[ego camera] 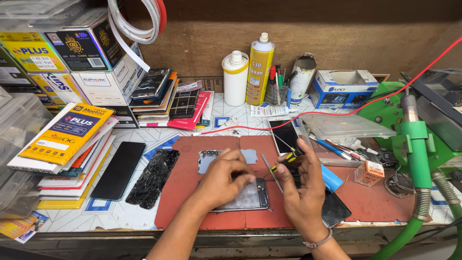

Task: The person uses a screwdriver to pry open a smartphone, removes the back cover, and detaches the battery. They then reassemble the phone by placing the back cover back on and pressing it into place.

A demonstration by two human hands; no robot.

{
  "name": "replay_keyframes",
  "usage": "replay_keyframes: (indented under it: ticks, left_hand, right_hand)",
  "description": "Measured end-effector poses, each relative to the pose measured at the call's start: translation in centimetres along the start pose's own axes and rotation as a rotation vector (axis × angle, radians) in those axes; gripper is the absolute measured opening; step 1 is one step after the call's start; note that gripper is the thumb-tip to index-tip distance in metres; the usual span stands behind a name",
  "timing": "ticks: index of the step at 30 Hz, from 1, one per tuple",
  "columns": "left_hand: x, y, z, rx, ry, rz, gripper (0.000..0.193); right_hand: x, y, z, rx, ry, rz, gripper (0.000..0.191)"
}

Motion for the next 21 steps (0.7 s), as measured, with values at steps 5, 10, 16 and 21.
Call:
replay_keyframes:
  ticks: [5,10,16,21]
  left_hand:
    - [0.8,-0.9,-2.1,-0.319,0.115,-0.103,0.010]
    - [1.2,-1.4,-2.9,-0.423,0.192,-0.173,0.014]
    - [1.6,-1.4,-2.6,-0.386,0.242,-0.222,0.015]
    - [1.9,-1.4,-2.3,-0.354,0.262,-0.274,0.018]
  right_hand:
    - [0.5,0.5,0.7,0.055,-0.044,-0.015,0.058]
    - [0.6,0.6,0.8,0.074,-0.078,-0.021,0.058]
    - [0.4,0.6,1.0,0.097,-0.081,-0.015,0.059]
    - [0.3,0.5,1.3,0.143,-0.055,-0.046,0.057]
Point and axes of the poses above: each hand's wrist, its own y-axis towards the middle knuckle, its own z-axis out of the palm, x = y × z, the point moved 8 cm from there along y, towards the middle knuckle, and after that the axes turned 12 degrees about x, right-handed, at the moved point
